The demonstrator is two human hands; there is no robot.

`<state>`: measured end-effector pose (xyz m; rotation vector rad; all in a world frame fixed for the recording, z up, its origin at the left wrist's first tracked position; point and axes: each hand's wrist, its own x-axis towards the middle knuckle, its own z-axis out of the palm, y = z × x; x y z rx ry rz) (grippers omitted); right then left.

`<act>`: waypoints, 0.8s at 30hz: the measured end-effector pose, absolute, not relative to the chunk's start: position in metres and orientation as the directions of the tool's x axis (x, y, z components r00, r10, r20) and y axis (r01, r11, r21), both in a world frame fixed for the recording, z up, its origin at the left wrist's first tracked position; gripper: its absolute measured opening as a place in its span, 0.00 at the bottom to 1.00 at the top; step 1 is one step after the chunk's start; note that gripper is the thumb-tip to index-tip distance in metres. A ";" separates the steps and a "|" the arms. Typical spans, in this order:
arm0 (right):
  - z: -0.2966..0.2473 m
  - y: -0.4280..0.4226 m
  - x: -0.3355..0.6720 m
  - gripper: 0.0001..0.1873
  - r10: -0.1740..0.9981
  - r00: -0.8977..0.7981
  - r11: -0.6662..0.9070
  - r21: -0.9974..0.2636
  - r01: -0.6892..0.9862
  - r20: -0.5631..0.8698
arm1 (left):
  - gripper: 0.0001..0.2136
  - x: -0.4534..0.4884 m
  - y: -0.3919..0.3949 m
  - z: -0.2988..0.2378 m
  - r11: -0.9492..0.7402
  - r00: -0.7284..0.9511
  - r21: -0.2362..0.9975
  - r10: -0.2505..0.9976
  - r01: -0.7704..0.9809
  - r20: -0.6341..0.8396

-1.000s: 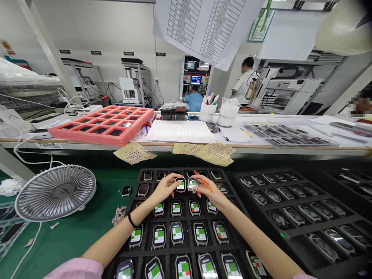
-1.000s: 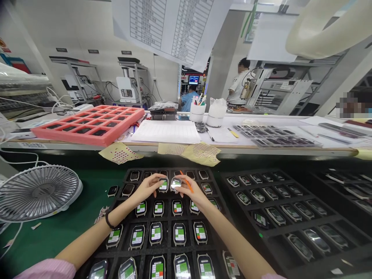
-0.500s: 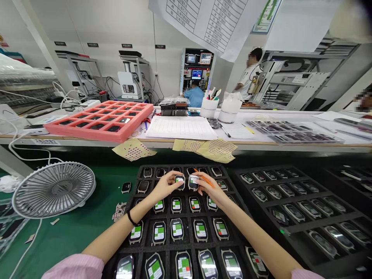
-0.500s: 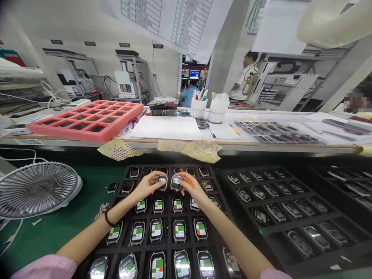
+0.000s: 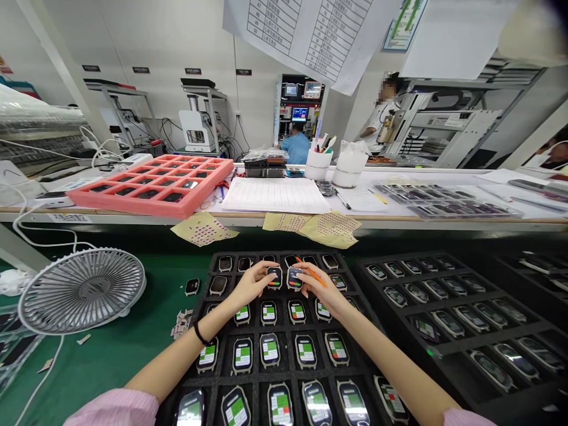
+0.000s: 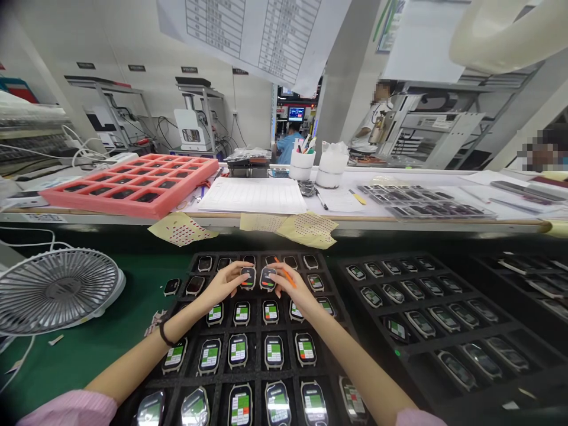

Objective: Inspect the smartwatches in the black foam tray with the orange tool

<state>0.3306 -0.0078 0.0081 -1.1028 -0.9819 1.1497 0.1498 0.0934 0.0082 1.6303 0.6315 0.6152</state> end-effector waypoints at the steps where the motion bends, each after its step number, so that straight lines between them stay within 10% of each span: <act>1: 0.008 -0.008 0.331 0.12 0.987 0.159 0.063 -0.982 -0.180 0.035 | 0.23 0.150 0.093 0.008 -0.129 0.709 0.989 0.704 0.066 0.044; 24: 0.007 -0.008 0.330 0.11 0.984 0.179 0.053 -0.979 -0.195 0.018 | 0.20 0.150 0.094 0.008 -0.097 0.716 0.995 0.696 0.029 0.047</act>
